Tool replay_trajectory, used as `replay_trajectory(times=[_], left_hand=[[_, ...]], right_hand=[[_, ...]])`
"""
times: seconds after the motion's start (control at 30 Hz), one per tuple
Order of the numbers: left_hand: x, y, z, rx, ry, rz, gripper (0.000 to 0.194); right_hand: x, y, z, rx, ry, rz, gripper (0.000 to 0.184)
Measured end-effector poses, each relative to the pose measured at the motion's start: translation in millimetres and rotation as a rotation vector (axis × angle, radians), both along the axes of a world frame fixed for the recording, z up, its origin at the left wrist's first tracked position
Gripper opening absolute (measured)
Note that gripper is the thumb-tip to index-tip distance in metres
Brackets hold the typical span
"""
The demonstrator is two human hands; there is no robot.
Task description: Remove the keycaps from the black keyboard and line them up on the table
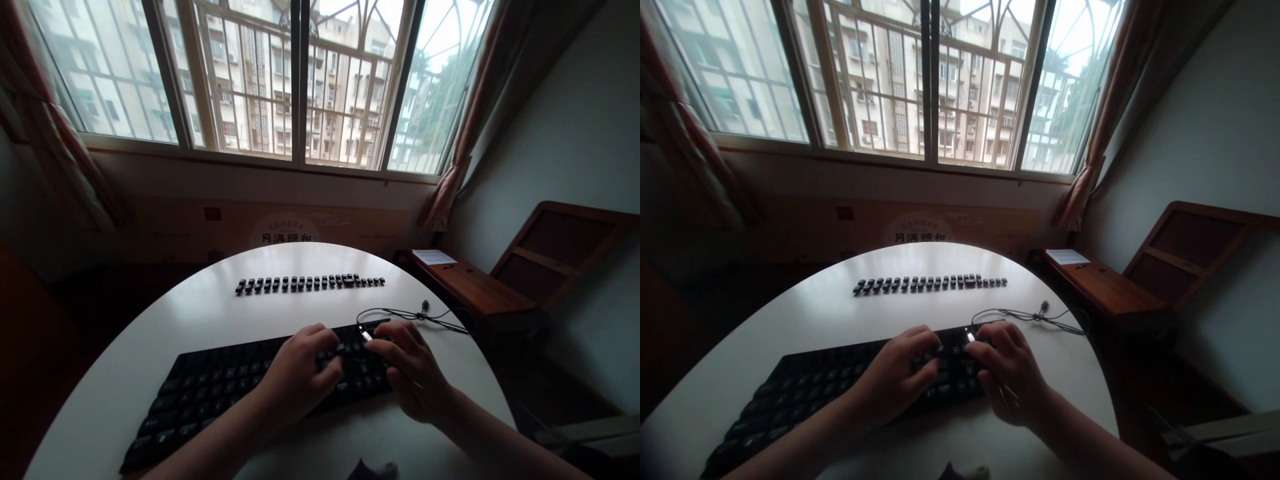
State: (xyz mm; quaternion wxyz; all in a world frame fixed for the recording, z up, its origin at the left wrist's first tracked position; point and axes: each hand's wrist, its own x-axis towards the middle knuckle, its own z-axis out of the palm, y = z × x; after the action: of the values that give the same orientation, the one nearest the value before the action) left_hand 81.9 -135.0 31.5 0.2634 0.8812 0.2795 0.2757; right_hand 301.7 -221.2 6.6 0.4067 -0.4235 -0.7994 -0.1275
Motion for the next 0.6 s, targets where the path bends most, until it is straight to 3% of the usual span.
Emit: replay_trajectory(times=[0.13, 0.23, 0.37, 0.6], left_hand=[[2, -6, 0.0, 0.023, 0.040, -0.067, 0.007], [3, -10, 0.9, 0.017, 0.068, -0.140, 0.009], [4, -13, -1.0, 0.024, 0.101, -0.218, 0.009], [3, -11, -4.5, 0.004, 0.063, -0.244, 0.011]], right_hand=[[0, 0, -0.4, 0.067, -0.051, 0.064, 0.032], [-3, -2, -1.8, 0.014, -0.111, 0.132, 0.035], [-8, -6, -2.7, -0.037, -0.140, 0.120, 0.028], [-13, -1, 10.7, -0.073, -0.174, 0.170, 0.027]])
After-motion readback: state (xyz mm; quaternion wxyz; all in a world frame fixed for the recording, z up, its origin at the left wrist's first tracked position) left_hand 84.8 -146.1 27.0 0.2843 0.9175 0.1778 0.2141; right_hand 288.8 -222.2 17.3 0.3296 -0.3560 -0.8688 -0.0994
